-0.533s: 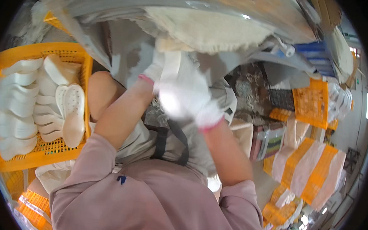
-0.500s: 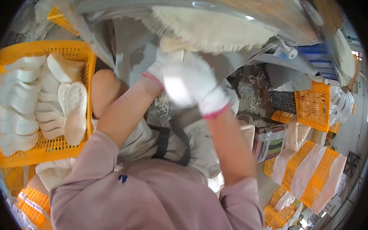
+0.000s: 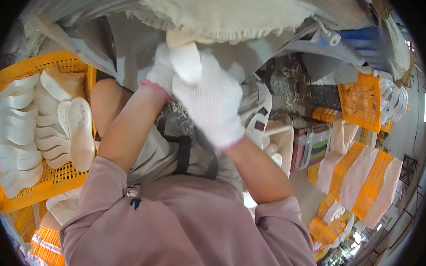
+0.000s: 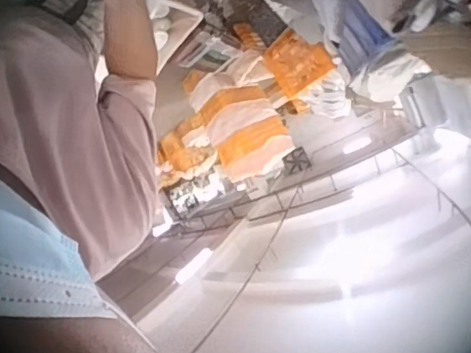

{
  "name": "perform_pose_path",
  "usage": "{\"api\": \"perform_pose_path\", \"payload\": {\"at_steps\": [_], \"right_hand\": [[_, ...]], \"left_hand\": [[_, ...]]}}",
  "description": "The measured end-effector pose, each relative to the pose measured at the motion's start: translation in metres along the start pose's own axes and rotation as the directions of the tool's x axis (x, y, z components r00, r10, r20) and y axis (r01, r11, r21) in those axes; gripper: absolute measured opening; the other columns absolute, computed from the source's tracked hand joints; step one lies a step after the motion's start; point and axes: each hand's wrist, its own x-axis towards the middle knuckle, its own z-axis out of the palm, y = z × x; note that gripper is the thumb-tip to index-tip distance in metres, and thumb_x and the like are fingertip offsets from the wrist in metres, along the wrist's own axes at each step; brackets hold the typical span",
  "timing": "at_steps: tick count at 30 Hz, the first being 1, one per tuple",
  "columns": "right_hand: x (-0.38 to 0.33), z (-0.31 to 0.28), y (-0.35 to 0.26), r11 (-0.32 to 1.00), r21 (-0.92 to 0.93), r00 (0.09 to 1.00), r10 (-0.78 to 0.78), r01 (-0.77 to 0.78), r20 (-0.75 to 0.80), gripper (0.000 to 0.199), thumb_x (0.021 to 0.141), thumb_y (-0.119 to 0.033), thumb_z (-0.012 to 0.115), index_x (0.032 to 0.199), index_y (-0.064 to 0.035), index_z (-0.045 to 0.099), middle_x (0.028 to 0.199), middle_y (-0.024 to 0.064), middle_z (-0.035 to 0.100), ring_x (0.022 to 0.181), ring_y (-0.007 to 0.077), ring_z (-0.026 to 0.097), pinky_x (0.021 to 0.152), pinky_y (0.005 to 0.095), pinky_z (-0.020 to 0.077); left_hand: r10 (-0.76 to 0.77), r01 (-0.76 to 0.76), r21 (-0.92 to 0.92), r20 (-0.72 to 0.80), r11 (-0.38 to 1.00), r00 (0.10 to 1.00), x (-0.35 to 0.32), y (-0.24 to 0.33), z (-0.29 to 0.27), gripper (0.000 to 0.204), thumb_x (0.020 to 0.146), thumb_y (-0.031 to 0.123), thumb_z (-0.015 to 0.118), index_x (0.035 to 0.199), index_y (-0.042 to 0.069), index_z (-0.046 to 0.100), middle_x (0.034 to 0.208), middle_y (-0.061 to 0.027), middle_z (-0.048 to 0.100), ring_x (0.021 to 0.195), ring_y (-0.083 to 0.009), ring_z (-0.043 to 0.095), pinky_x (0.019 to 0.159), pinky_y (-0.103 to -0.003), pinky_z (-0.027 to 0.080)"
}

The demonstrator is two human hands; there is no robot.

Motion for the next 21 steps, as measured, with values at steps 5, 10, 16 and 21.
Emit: {"api": "perform_pose_path", "payload": {"at_steps": [5,10,16,21], "right_hand": [[-0.002,-0.002,-0.007,0.991,0.115,0.997,0.074,-0.074,0.001,0.045,0.082,-0.037,0.087,0.111,-0.0054,0.073,0.096,0.0155,0.077,0.083,0.0333,0.077,0.076,0.0406,0.0608],[0.020,0.002,-0.015,0.979,-0.083,0.981,0.183,-0.188,-0.066,0.045,0.078,-0.035,0.091,0.107,-0.0041,0.077,0.092,0.0158,0.079,0.082,0.0313,0.077,0.077,0.0393,0.0613],[0.001,-0.037,-0.019,0.964,-0.052,0.877,0.258,-0.260,0.404,0.042,0.083,-0.026,0.082,0.120,-0.0060,0.074,0.102,0.0179,0.075,0.096,0.0371,0.072,0.088,0.0430,0.0569],[0.000,-0.031,-0.018,0.969,-0.243,0.941,0.051,0.034,0.335,0.024,0.084,-0.024,0.074,0.102,-0.0086,0.074,0.090,0.0186,0.073,0.091,0.0358,0.074,0.082,0.0475,0.0583]], "left_hand": [[-0.378,0.325,-0.741,0.103,0.588,0.920,-0.013,-0.015,0.004,0.047,0.113,0.039,0.040,0.131,0.004,0.065,0.119,-0.0120,0.075,0.110,-0.0283,0.073,0.091,-0.042,0.059],[0.399,-0.423,-0.151,-0.167,0.893,0.902,-0.020,-0.050,0.017,0.040,0.101,0.038,0.064,0.122,0.005,0.072,0.114,-0.0134,0.074,0.114,-0.0306,0.071,0.100,-0.041,0.055],[-0.209,0.181,-0.950,0.129,0.254,0.969,-0.007,-0.080,0.037,0.067,0.106,0.068,0.040,0.129,0.010,0.066,0.116,-0.0099,0.072,0.109,-0.0317,0.068,0.100,-0.041,0.053],[0.217,0.103,-0.877,0.228,0.469,0.949,0.039,-0.069,0.020,0.060,0.109,0.058,0.036,0.129,0.009,0.063,0.115,-0.0145,0.070,0.103,-0.0317,0.067,0.095,-0.042,0.055]]}}
